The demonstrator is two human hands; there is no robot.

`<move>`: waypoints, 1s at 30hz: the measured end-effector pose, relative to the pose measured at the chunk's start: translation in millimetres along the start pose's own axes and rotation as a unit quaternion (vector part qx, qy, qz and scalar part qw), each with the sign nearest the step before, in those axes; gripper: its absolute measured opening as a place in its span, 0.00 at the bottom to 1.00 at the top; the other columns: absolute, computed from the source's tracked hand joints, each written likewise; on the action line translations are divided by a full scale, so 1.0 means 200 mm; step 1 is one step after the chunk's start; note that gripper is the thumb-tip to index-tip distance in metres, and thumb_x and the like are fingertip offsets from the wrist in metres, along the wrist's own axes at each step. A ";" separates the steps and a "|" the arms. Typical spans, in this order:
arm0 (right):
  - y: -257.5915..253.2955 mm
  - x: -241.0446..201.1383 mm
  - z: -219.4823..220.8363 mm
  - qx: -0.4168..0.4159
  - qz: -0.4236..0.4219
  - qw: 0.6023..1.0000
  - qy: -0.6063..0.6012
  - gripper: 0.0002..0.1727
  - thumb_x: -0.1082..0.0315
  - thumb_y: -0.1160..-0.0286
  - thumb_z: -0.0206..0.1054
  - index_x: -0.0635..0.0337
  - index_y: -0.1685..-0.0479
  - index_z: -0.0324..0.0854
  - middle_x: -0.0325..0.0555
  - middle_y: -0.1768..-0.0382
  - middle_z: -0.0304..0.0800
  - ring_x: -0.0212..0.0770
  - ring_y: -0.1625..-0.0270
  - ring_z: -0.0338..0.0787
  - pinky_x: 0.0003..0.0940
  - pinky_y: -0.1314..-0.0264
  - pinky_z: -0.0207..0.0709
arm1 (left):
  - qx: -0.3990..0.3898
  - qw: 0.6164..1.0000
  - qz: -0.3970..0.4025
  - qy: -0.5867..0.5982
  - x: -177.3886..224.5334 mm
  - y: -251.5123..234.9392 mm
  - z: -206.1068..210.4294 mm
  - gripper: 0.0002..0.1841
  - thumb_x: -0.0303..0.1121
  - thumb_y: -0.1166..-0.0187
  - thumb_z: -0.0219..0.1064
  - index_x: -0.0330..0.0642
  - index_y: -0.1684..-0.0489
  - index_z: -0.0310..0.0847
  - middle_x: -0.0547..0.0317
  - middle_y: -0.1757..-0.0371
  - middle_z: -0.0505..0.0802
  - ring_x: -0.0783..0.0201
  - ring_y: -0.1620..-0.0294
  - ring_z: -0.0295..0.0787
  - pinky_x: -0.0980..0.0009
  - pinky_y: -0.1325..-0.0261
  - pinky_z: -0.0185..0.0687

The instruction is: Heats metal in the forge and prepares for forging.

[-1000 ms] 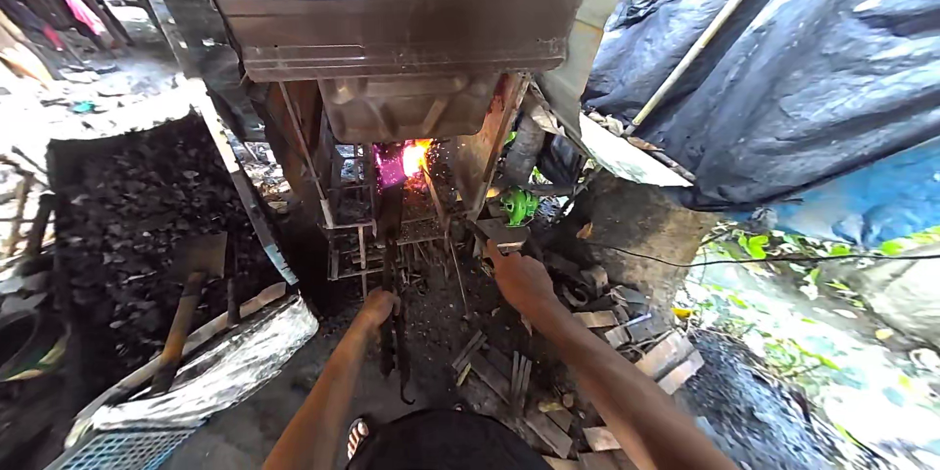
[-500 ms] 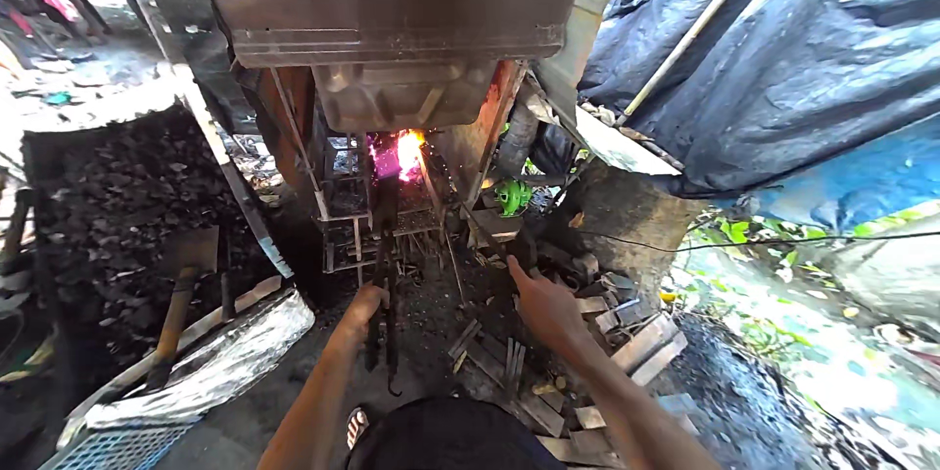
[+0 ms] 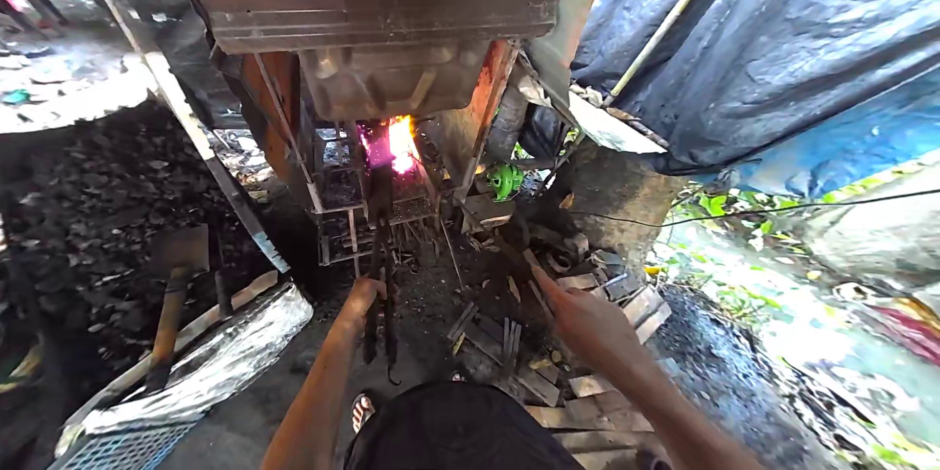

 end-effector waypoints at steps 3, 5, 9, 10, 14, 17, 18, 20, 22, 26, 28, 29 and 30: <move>0.05 0.00 0.05 0.004 0.012 1.000 -0.016 0.39 0.65 0.13 0.54 0.28 0.03 0.48 0.60 0.49 0.92 0.65 0.52 0.93 0.64 0.51 0.84 | 0.006 1.000 -0.010 -0.009 -0.01 -0.01 -0.01 0.16 0.15 0.29 0.56 0.33 0.43 0.71 0.44 0.68 0.90 0.52 0.78 0.89 0.60 0.78 0.87; 0.03 -0.05 0.07 0.003 0.016 0.999 -0.036 0.37 0.65 0.11 0.51 0.29 0.03 0.48 0.60 0.47 0.92 0.65 0.50 0.93 0.63 0.49 0.84 | 0.010 0.999 -0.018 -0.029 -0.02 -0.02 -0.01 0.17 0.16 0.28 0.57 0.34 0.41 0.70 0.43 0.67 0.90 0.51 0.77 0.89 0.59 0.77 0.88; -0.08 -0.15 0.14 -0.037 0.023 0.997 -0.066 0.36 0.62 0.09 0.48 0.28 0.03 0.46 0.61 0.43 0.91 0.65 0.44 0.91 0.65 0.43 0.83 | 0.040 0.992 -0.027 -0.118 -0.08 -0.05 0.00 0.19 0.17 0.30 0.60 0.33 0.39 0.72 0.44 0.68 0.89 0.53 0.77 0.88 0.59 0.77 0.87; -0.09 -0.16 0.16 -0.041 0.023 0.997 -0.065 0.36 0.63 0.10 0.49 0.28 0.03 0.46 0.61 0.44 0.91 0.65 0.44 0.91 0.64 0.43 0.83 | 0.048 0.989 -0.025 -0.140 -0.10 -0.06 0.01 0.18 0.17 0.30 0.62 0.33 0.41 0.73 0.46 0.69 0.89 0.54 0.77 0.87 0.61 0.77 0.86; 0.01 -0.13 0.20 -0.057 0.031 0.997 -0.048 0.37 0.63 0.10 0.51 0.27 0.03 0.46 0.62 0.45 0.91 0.65 0.46 0.92 0.65 0.45 0.84 | 0.074 0.977 -0.016 -0.198 -0.15 -0.09 0.03 0.26 0.17 0.33 0.67 0.34 0.31 0.73 0.45 0.59 0.87 0.56 0.68 0.84 0.59 0.67 0.83; 0.14 -0.07 0.20 -0.038 0.032 0.998 -0.048 0.37 0.64 0.11 0.50 0.27 0.04 0.49 0.60 0.48 0.92 0.64 0.49 0.93 0.64 0.47 0.84 | 0.079 0.975 -0.019 -0.207 -0.15 -0.09 0.05 0.26 0.18 0.32 0.67 0.35 0.32 0.73 0.46 0.61 0.87 0.57 0.71 0.86 0.61 0.70 0.85; 0.15 -0.05 0.20 -0.028 0.029 0.998 -0.052 0.36 0.64 0.11 0.50 0.28 0.04 0.49 0.60 0.49 0.93 0.64 0.50 0.93 0.64 0.48 0.84 | 0.076 0.975 -0.017 -0.207 -0.15 -0.10 0.05 0.25 0.18 0.33 0.67 0.34 0.32 0.73 0.46 0.59 0.87 0.57 0.69 0.86 0.60 0.69 0.85; 0.14 -0.05 0.20 -0.020 0.026 0.997 -0.063 0.36 0.64 0.10 0.49 0.30 0.03 0.49 0.60 0.49 0.93 0.64 0.50 0.93 0.64 0.48 0.84 | 0.070 0.975 -0.009 -0.210 -0.16 -0.11 0.04 0.24 0.18 0.33 0.67 0.34 0.34 0.74 0.45 0.59 0.87 0.56 0.68 0.86 0.58 0.67 0.85; 0.09 -0.06 0.22 -0.030 0.028 0.996 -0.080 0.35 0.63 0.09 0.49 0.31 0.03 0.48 0.60 0.48 0.92 0.65 0.48 0.92 0.64 0.46 0.83 | 0.057 0.978 0.002 -0.200 -0.17 -0.11 0.06 0.22 0.18 0.32 0.66 0.34 0.36 0.74 0.46 0.60 0.86 0.57 0.68 0.85 0.60 0.68 0.84; 0.01 -0.06 0.28 -0.039 0.020 0.990 -0.136 0.34 0.61 0.08 0.50 0.33 0.03 0.50 0.60 0.48 0.93 0.64 0.46 0.92 0.65 0.42 0.82 | 0.044 0.988 0.005 -0.145 -0.19 -0.04 0.13 0.24 0.16 0.30 0.63 0.33 0.33 0.70 0.45 0.59 0.87 0.57 0.70 0.86 0.62 0.72 0.84; -0.01 -0.02 0.32 -0.042 0.001 0.965 -0.261 0.34 0.62 0.10 0.56 0.39 0.05 0.56 0.60 0.46 0.93 0.60 0.49 0.93 0.61 0.40 0.83 | 0.041 0.992 0.000 -0.120 -0.20 -0.03 0.13 0.25 0.16 0.29 0.61 0.34 0.29 0.69 0.45 0.59 0.88 0.57 0.71 0.87 0.62 0.73 0.84; -0.02 0.00 0.34 -0.045 -0.010 0.936 -0.348 0.33 0.62 0.11 0.59 0.43 0.06 0.59 0.57 0.49 0.93 0.54 0.56 0.93 0.54 0.47 0.87 | 0.041 0.993 -0.004 -0.114 -0.19 -0.03 0.12 0.24 0.16 0.29 0.61 0.34 0.31 0.71 0.46 0.60 0.88 0.57 0.72 0.87 0.63 0.74 0.83; -0.02 0.01 0.38 -0.051 -0.014 0.890 -0.454 0.33 0.63 0.13 0.59 0.46 0.08 0.62 0.51 0.62 0.89 0.45 0.72 0.87 0.44 0.67 0.84 | 0.043 0.993 -0.006 -0.108 -0.18 -0.02 0.11 0.21 0.16 0.30 0.61 0.34 0.35 0.72 0.47 0.63 0.89 0.58 0.74 0.87 0.64 0.76 0.83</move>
Point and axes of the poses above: each hand's wrist, its own y-axis away from the middle knuckle, its own z-axis out of the palm, x = y × z, the point moved 6 cm from there along -y, towards the middle knuckle
